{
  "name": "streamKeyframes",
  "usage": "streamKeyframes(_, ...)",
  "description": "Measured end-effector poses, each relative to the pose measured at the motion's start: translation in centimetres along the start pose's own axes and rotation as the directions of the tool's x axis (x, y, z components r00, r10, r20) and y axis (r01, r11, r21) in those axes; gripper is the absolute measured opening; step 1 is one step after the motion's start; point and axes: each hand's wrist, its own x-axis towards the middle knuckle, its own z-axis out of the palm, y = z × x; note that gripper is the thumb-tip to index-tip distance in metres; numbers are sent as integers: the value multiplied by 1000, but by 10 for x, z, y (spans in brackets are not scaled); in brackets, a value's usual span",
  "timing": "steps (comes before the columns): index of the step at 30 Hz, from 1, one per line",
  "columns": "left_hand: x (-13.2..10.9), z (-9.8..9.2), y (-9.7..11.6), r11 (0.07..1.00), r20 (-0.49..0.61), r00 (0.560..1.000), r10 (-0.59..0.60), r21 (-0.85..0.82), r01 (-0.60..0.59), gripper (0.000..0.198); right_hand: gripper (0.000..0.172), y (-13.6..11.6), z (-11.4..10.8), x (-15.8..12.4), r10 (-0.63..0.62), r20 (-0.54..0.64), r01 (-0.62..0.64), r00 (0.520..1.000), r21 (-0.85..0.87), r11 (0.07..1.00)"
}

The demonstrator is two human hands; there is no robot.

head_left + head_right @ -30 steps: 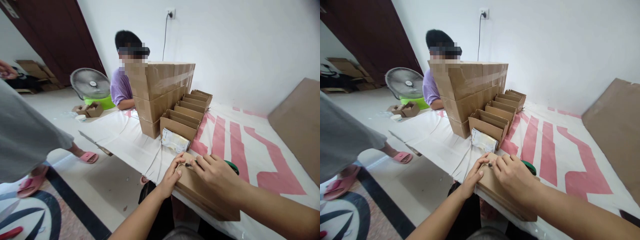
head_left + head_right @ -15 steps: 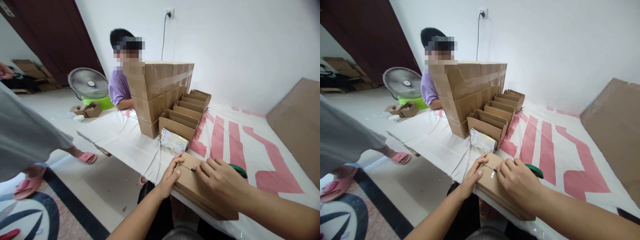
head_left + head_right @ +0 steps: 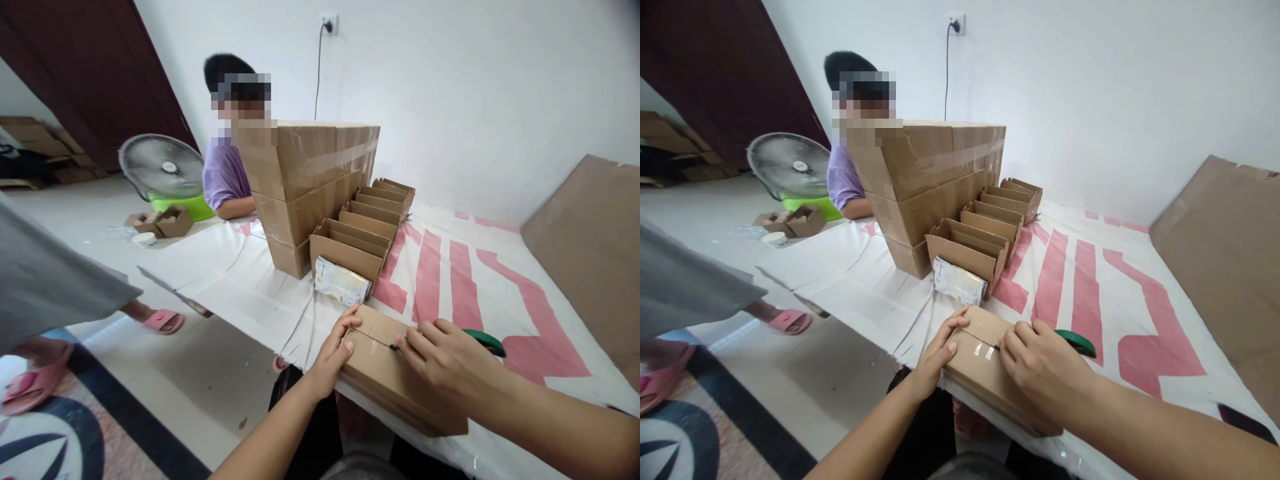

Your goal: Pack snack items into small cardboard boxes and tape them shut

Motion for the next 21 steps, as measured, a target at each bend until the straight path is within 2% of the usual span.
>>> streamKeyframes(7, 0, 0, 0, 1000, -1, 1000, -3, 6, 3, 41, 7, 2, 0, 0, -19, 32, 19, 999, 10, 1000)
streamKeyframes(16, 0, 0, 3, 1000, -1, 1000, -15, 6, 15, 42, 5, 4, -6, -4, -17, 68, 15, 998, 41, 999)
streamKeyframes(21, 0, 0, 4, 1000, -3, 1000, -14, 7, 14, 42, 6, 9, -10, -12, -32, 34, 31, 999, 12, 999)
